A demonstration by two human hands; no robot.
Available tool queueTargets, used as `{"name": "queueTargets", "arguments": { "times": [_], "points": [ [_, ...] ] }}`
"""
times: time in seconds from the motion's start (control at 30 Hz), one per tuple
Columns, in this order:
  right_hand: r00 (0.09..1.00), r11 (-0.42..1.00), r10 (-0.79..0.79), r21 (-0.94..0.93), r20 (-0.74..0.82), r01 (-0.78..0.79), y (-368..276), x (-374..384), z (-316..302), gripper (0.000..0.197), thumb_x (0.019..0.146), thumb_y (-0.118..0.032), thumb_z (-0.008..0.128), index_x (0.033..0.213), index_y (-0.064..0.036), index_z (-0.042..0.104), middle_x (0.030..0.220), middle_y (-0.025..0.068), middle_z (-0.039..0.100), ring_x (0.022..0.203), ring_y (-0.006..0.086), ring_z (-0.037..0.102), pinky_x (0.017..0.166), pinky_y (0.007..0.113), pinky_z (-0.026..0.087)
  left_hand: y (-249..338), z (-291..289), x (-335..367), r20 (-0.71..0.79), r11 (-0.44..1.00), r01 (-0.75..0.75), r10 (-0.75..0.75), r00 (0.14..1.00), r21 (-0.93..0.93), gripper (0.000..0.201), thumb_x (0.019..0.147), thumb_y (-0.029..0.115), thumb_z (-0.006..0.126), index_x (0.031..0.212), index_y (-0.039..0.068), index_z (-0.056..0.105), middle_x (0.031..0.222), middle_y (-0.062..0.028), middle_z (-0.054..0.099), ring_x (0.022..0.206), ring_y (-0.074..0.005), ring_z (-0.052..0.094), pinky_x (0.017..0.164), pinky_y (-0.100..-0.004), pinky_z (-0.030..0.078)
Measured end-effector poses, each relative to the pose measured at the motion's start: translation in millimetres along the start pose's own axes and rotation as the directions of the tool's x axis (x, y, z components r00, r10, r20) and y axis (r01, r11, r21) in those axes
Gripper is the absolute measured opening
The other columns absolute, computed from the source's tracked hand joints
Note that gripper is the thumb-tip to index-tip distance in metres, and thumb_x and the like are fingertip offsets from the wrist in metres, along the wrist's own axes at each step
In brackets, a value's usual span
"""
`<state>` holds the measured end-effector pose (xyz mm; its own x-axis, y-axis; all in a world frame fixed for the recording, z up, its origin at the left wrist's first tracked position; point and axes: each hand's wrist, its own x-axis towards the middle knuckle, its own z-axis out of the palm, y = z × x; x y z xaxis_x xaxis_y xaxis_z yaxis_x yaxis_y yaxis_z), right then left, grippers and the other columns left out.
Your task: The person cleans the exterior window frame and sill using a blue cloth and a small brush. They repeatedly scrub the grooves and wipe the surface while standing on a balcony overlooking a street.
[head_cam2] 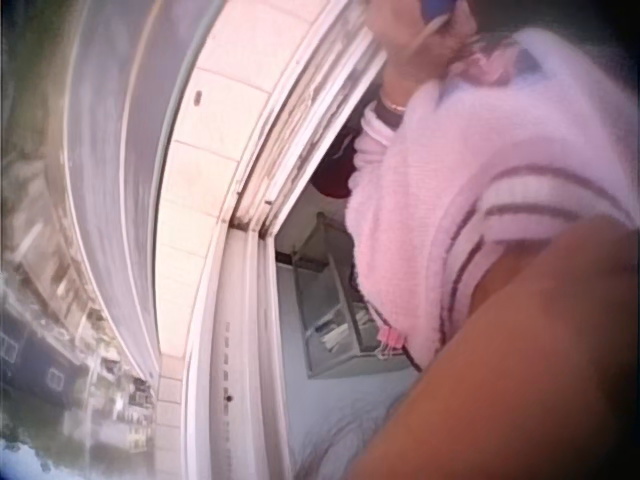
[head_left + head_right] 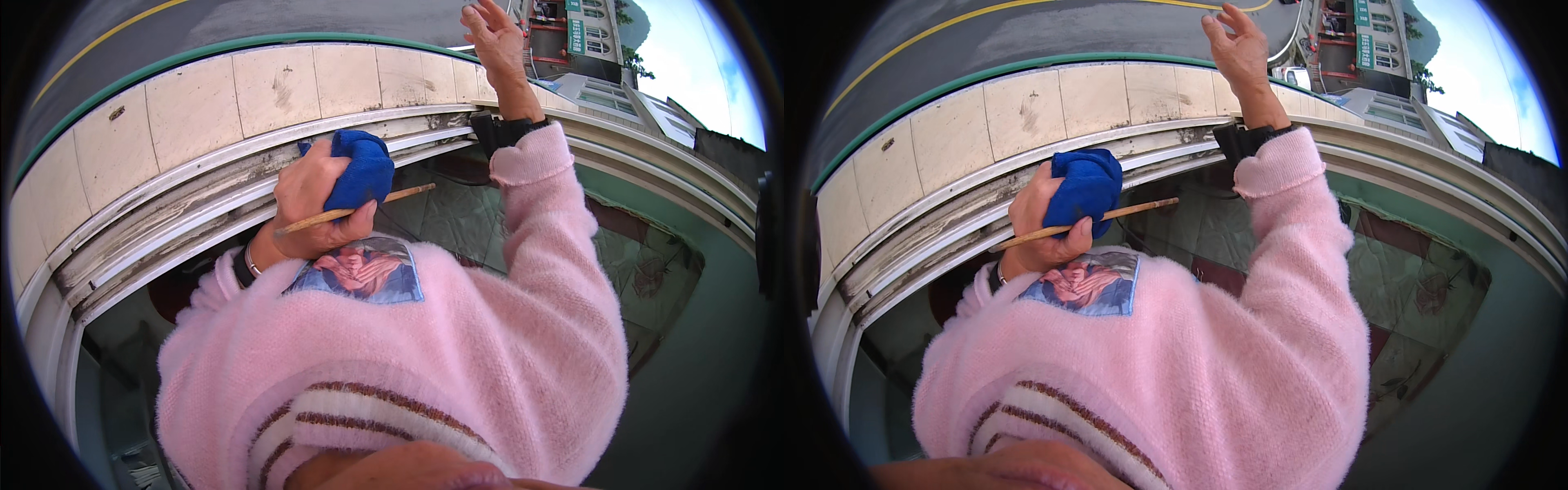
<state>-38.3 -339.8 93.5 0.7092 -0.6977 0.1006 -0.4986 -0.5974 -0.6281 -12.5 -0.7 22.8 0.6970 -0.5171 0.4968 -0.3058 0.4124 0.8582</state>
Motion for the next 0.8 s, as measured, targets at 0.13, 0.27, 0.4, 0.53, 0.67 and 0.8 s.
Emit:
{"name": "queueTargets", "arguments": {
  "times": [0.13, 0.27, 0.4, 0.53, 0.67, 0.8],
  "points": [
    [0.957, 0.871, 0.271, -0.449, 0.101, -0.200, 22, -57, -52, 0.027, 0.086, -0.023, 0.069, 0.099, -0.0002, 0.073, 0.081, 0.0064, 0.072, 0.067, 0.0122, 0.067, 0.061, 0.028, 0.054, 0, 1, 2, -0.027, 1.000, 0.018, -0.018, 0.999, 0.004, 0.038, 0.072, 0.023, 0.077, 0.095, 0.002, 0.057, 0.085, -0.0196, 0.057, 0.067, -0.0363, 0.062, 0.059, -0.0369, 0.050],
    [0.812, 0.661, 0.550, -0.696, 0.195, -0.280, 41, -111, -54, 0.036, 0.076, -0.033, 0.071, 0.091, -0.0004, 0.073, 0.081, 0.0193, 0.070, 0.081, 0.0320, 0.070, 0.078, 0.037, 0.054, 0, 2, 0, -0.015, 0.999, 0.037, -0.037, 0.999, 0.018, 0.039, 0.074, 0.024, 0.076, 0.097, 0.001, 0.056, 0.085, -0.0205, 0.056, 0.067, -0.0371, 0.061, 0.058, -0.0375, 0.050],
    [0.821, 0.662, 0.524, -0.715, 0.224, -0.227, 52, -122, -37, 0.044, 0.071, -0.040, 0.076, 0.089, -0.0002, 0.073, 0.080, 0.0201, 0.070, 0.080, 0.0329, 0.070, 0.078, 0.036, 0.053, -1, 2, -2, -0.021, 0.999, 0.003, -0.002, 1.000, 0.041, 0.039, 0.074, 0.025, 0.076, 0.097, 0.001, 0.056, 0.085, -0.0210, 0.056, 0.066, -0.0368, 0.061, 0.058, -0.0375, 0.050],
    [0.843, 0.629, 0.527, -0.715, 0.103, -0.306, 54, -122, -22, 0.043, 0.069, -0.039, 0.079, 0.077, 0.0018, 0.072, 0.070, 0.0161, 0.069, 0.070, 0.0277, 0.069, 0.070, 0.036, 0.053, 1, 2, -1, -0.032, 0.999, 0.011, -0.010, 0.999, 0.038, 0.039, 0.072, 0.025, 0.077, 0.097, 0.001, 0.057, 0.087, -0.0209, 0.057, 0.066, -0.0364, 0.061, 0.057, -0.0379, 0.050],
    [0.788, 0.689, 0.612, -0.533, 0.063, -0.492, 46, -128, -17, 0.024, 0.073, -0.026, 0.078, 0.075, -0.0018, 0.073, 0.058, 0.0083, 0.067, 0.053, 0.0147, 0.066, 0.063, 0.028, 0.053, 3, 3, 3, -0.046, 0.997, -0.021, 0.024, 0.999, 0.068, 0.038, 0.071, 0.023, 0.077, 0.096, 0.002, 0.058, 0.085, -0.0195, 0.056, 0.064, -0.0352, 0.061, 0.056, -0.0379, 0.050],
    [0.781, 0.678, 0.624, -0.489, -0.012, -0.549, 50, -133, -13, 0.022, 0.074, -0.022, 0.076, 0.076, -0.0007, 0.072, 0.057, 0.0083, 0.067, 0.051, 0.0146, 0.066, 0.062, 0.028, 0.054, 3, 4, 7, -0.045, 0.997, -0.027, 0.031, 0.999, 0.077, 0.037, 0.070, 0.021, 0.078, 0.094, 0.001, 0.058, 0.078, -0.0170, 0.054, 0.061, -0.0341, 0.059, 0.054, -0.0373, 0.048]
  ]
}}
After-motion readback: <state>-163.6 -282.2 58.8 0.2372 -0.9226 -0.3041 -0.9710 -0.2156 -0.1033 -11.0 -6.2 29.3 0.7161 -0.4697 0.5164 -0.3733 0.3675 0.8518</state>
